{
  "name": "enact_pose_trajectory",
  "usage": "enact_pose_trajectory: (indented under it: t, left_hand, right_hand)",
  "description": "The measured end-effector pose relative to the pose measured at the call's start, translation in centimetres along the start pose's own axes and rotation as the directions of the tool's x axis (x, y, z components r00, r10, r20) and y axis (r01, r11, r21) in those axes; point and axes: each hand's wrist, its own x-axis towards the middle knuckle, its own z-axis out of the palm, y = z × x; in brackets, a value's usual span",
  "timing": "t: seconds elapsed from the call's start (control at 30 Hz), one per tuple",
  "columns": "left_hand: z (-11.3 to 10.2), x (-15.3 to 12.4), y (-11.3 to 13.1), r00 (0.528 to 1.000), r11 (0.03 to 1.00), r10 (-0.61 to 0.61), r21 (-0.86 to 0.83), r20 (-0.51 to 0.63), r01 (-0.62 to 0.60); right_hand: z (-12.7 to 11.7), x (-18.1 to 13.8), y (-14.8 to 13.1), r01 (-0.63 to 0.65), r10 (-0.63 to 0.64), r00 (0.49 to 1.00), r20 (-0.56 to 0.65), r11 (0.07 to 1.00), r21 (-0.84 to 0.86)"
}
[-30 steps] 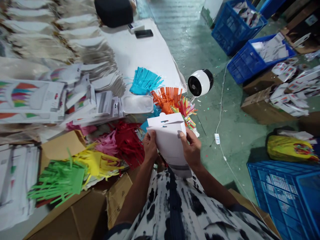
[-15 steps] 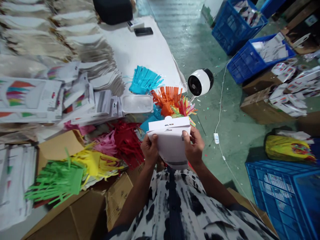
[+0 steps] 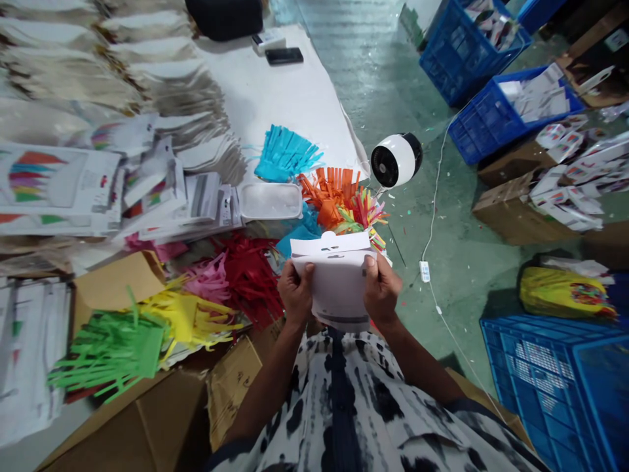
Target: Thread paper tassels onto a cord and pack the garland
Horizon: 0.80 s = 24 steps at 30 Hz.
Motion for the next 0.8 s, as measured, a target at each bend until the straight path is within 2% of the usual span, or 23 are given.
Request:
enact_pose_trajectory:
  t: [0.17, 0.3, 0.43, 0.57, 0.67, 0.8]
  left_hand:
    - [-0.2, 0.1, 0.6, 0.988, 0.985, 0.115, 0.117, 0.103, -0.127]
    - [0.4, -0.5, 1.5, 0.982, 0.963, 0.146, 0.209, 0.121, -0.168]
    - [1.2, -1.0, 2.4, 0.973, 0.950, 0.188, 0.227, 0.134, -0.215]
    - [1.6, -1.0, 2.7, 0.957, 0.945, 0.237, 0.189, 0.165, -0.267]
    - [1.6, -0.7, 2.4, 0.969, 0.963, 0.235, 0.118, 0.081, -0.244]
    - [1.4, -0.6, 2.3, 0.992, 0.995, 0.104, 0.005, -0.068, -0.104]
  right_hand:
    - [0.1, 0.3, 0.6, -0.111, 0.114, 0.992, -0.058, 0.992, 0.061]
    - [0.4, 0.7, 1.3, -0.209, 0.220, 0.974, -0.052, 0.964, 0.162]
    - [0.6, 0.7, 2.2, -0.288, 0.299, 0.954, -0.018, 0.933, 0.216]
    - [0.6, 0.5, 2.6, -0.287, 0.300, 0.953, -0.043, 0.940, 0.182]
    - [0.8, 0.7, 2.5, -0.238, 0.265, 0.961, -0.074, 0.936, 0.259]
    - [1.2, 1.0, 2.0, -0.201, 0.287, 0.944, -0.166, 0.894, 0.402]
